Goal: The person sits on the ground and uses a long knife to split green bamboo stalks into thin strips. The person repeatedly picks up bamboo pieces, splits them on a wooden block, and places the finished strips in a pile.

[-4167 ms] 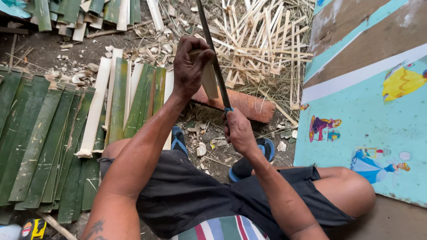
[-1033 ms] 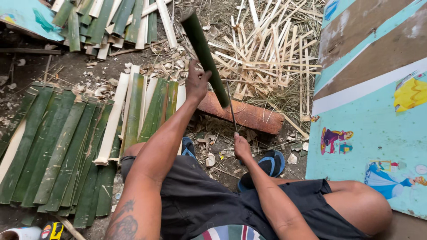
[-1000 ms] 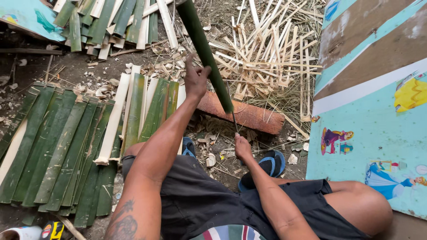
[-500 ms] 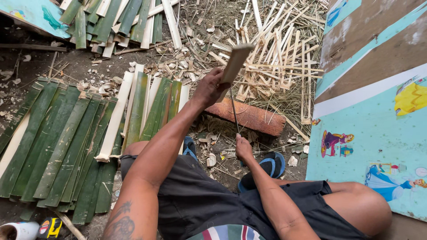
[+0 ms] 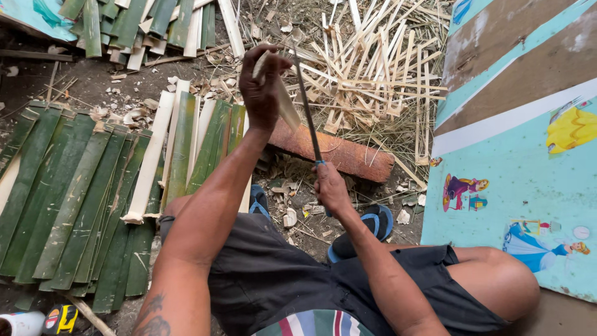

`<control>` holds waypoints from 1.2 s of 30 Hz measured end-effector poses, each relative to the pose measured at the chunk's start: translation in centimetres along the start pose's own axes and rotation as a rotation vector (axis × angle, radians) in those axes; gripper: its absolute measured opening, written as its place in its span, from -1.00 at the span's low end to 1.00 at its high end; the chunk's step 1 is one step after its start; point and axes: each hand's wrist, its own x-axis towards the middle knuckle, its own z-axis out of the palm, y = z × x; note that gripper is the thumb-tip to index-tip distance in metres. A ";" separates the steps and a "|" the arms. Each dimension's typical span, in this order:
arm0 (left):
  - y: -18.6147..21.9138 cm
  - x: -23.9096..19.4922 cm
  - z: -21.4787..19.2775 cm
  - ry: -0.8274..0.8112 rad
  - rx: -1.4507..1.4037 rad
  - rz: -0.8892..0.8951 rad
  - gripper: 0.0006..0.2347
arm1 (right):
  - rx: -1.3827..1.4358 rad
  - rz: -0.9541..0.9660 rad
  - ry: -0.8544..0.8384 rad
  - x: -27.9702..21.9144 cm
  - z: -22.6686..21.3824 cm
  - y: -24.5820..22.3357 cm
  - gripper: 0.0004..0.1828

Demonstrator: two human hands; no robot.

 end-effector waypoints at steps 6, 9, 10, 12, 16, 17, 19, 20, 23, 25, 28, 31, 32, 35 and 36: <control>0.2 -0.3 -1.5 0.063 -0.016 -0.112 -0.71 | -0.250 -0.133 0.088 1.9 3.3 4.2 -0.49; 0.3 0.2 -2.3 0.115 -0.018 -0.096 -0.69 | -0.439 -0.018 0.162 5.6 4.4 9.9 -0.44; 0.4 0.6 -2.6 0.086 -0.045 -0.120 -0.68 | -0.497 0.079 0.140 6.7 3.7 11.0 -0.41; 0.9 1.9 -3.2 0.022 -0.097 -0.164 -0.66 | -0.500 0.056 0.127 8.0 2.3 11.1 -0.38; 0.9 2.0 -4.1 -0.159 -0.120 -0.236 -0.58 | -0.232 0.061 0.052 4.9 0.4 7.1 -0.46; 0.8 2.2 -4.1 -0.165 -0.129 -0.277 -0.58 | -0.193 0.021 0.036 4.1 0.2 5.7 -0.48; 0.5 1.8 -4.5 -0.177 -0.117 -0.323 -0.58 | -0.174 -0.048 0.009 2.1 1.2 4.6 -0.51; 0.3 1.8 -4.5 -0.186 -0.104 -0.314 -0.59 | -0.206 -0.115 0.023 1.9 1.6 4.6 -0.51; -0.3 2.0 -4.6 -0.138 -0.098 -0.273 -0.58 | -0.253 -0.164 0.131 3.3 2.4 7.4 -0.49; -0.4 1.7 -4.8 -0.084 -0.099 -0.258 -0.59 | -0.398 0.011 0.153 5.0 1.6 10.6 -0.44; -0.3 1.7 -4.6 -0.058 -0.056 -0.245 -0.67 | -0.374 0.212 0.111 6.1 0.8 12.9 -0.38; -0.2 1.8 -3.2 -0.169 0.108 -0.131 -0.67 | -0.172 0.216 0.060 4.7 0.1 10.5 -0.43; -0.1 1.7 -2.9 -0.252 0.189 -0.029 -0.63 | -0.096 0.190 0.043 3.8 0.4 8.9 -0.46; 0.0 1.1 -2.4 -0.374 0.246 -0.124 -0.56 | 0.184 0.017 -0.069 1.3 0.4 3.7 -0.52; 0.0 0.9 -2.3 -0.397 0.232 -0.221 -0.54 | 0.114 -0.038 -0.045 0.5 0.5 2.5 -0.51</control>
